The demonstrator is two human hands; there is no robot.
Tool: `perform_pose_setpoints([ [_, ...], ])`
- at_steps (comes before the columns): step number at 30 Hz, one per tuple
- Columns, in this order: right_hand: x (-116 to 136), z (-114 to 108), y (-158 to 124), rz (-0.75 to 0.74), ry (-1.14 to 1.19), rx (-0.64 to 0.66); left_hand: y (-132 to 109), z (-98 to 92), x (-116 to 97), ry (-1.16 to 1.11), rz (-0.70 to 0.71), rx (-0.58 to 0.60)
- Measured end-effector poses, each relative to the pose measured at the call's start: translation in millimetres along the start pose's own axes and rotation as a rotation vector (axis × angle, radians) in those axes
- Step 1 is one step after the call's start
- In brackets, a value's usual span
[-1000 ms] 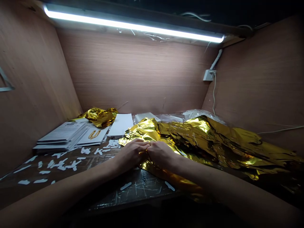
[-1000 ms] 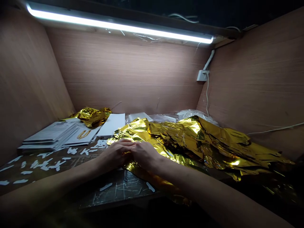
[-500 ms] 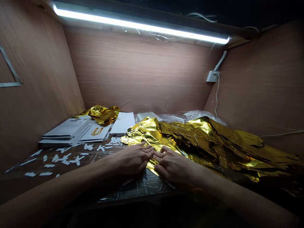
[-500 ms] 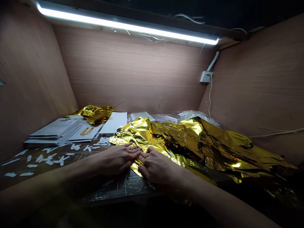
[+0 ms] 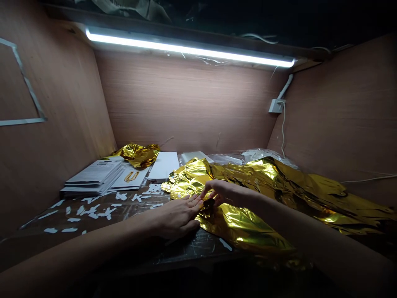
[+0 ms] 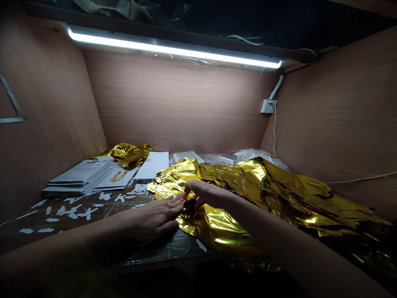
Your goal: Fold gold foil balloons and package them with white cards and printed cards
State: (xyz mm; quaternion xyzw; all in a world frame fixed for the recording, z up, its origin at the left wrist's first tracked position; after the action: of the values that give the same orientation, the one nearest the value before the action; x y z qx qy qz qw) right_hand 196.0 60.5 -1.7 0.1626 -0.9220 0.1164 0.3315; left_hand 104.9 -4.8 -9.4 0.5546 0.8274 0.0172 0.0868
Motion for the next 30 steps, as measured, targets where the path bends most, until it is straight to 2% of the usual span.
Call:
perform_pose_setpoints([
  [2, -12.4, 7.7, 3.6, 0.154, 0.222, 0.13, -1.6, 1.6, 0.8, -0.002, -0.018, 0.002],
  [4, -19.5, 16.0, 4.1, 0.217, 0.343, 0.206, -3.1, 3.7, 1.9, -0.011, -0.031, 0.011],
  [7, -25.2, 18.1, 7.2, 0.157, 0.393, 0.158, -4.2, 1.9, 4.7, -0.082, -0.016, 0.0],
  [9, -31.6, 16.4, 7.8, 0.133, 0.432, 0.082, -3.9, -6.8, 17.3, -0.18, -0.032, -0.047],
  [10, -34.2, 15.1, 7.3, 0.121, 0.451, 0.048, -4.4, -15.1, 33.3, -0.221, -0.097, -0.104],
  [12, -37.3, 11.4, 5.3, 0.09, 0.498, -0.012, -15.5, -39.5, 87.9, -0.238, -0.385, -0.297],
  [14, -37.5, 6.8, 1.9, 0.048, 0.561, -0.06, -50.1, -68.5, 150.3, -0.145, -0.782, -0.538],
  [15, -36.7, 4.7, -0.3, 0.022, 0.588, -0.079, -64.5, -78.7, 171.6, -0.108, -0.883, -0.602],
  [17, -34.7, 1.8, -5.6, -0.023, 0.617, -0.115, -89.1, -89.3, 206.9, -0.095, -1.028, -0.649],
  [19, -34.3, 1.0, -11.8, -0.043, 0.61, -0.151, -109.9, -88.3, 232.9, -0.159, -1.146, -0.634],
  [22, -36.3, 2.2, -21.8, -0.048, 0.57, -0.2, -128.5, -80.3, 250.9, -0.323, -1.243, -0.647],
  [27, -43.5, 4.6, -34.5, -0.048, 0.542, -0.236, -132.4, -73.9, 255.3, -0.593, -1.268, -0.785],
  [30, -48.8, 1.5, -39.5, -0.035, 0.551, -0.273, -136.4, -80.5, 256.1, -0.639, -1.252, -0.88],
])
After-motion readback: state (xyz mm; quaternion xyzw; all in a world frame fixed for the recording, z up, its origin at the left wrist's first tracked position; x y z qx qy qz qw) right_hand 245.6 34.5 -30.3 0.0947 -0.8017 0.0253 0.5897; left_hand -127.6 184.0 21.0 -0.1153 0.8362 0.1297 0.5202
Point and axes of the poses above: each hand's wrist, its own y-axis towards the middle knuckle, its own z-axis out of the palm, x = y × z, the point moved 10 cm from there along y, towards the middle knuckle, and after that the axes turned 1 degree about -x, right-handed, at the moved point
